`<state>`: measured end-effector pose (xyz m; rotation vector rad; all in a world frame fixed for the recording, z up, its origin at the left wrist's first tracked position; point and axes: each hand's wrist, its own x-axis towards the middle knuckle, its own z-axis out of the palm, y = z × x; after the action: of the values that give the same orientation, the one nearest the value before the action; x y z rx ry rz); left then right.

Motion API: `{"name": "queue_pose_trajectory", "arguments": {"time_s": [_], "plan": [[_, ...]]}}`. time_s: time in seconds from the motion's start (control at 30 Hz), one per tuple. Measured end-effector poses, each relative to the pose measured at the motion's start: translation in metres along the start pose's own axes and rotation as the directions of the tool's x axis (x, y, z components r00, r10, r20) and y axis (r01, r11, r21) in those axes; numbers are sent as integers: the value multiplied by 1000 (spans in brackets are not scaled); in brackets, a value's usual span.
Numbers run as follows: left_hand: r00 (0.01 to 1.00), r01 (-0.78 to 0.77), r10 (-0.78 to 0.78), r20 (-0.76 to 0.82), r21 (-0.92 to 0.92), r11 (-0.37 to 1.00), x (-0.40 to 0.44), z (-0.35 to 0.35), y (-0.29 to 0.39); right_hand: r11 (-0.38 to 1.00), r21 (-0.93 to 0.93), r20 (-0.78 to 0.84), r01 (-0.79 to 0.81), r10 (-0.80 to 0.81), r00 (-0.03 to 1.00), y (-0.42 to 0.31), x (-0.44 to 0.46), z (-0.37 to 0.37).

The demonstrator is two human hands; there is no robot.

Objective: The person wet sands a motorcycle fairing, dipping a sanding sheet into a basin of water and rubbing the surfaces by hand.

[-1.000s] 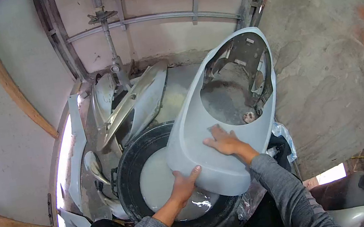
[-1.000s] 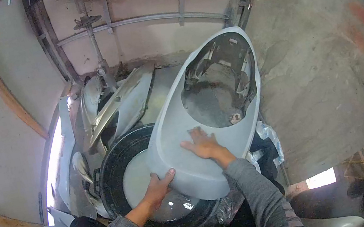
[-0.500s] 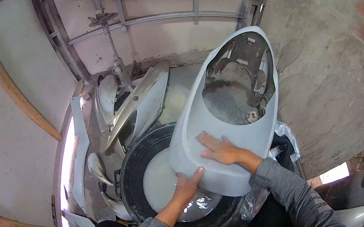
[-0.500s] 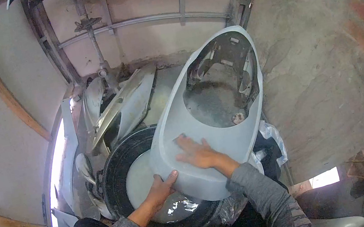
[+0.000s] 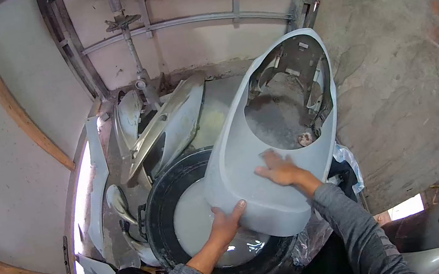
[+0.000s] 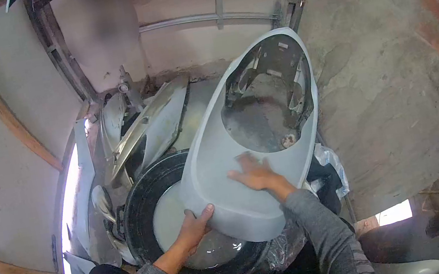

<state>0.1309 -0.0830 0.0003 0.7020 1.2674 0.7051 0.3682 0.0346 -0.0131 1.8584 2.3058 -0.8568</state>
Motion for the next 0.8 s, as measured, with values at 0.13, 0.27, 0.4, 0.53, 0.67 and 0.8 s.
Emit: {"name": "queue_pose_trajectory", "arguments": {"time_s": [0.13,0.27,0.4,0.53,0.67,0.8], "plan": [[1000,10,-10,28,-22,1000,-5,1,6,942,145,77,303,-316,946,-34,-21,2],[1000,3,-4,-18,-45,999,1,3,-4,1000,28,19,5,-6,1000,6,5,-9],[1000,0,1,19,-29,1000,1,-2,0,942,209,35,263,-276,961,-48,-35,5],[998,15,-16,53,13,1000,-1,2,3,962,80,100,261,-268,958,-7,-19,-7],[1000,-4,4,-14,6,1000,3,-2,-4,994,81,54,70,-74,996,-6,-11,5],[999,1,-1,32,-4,1000,0,0,-2,923,186,117,336,-360,925,-35,-45,4]]}}
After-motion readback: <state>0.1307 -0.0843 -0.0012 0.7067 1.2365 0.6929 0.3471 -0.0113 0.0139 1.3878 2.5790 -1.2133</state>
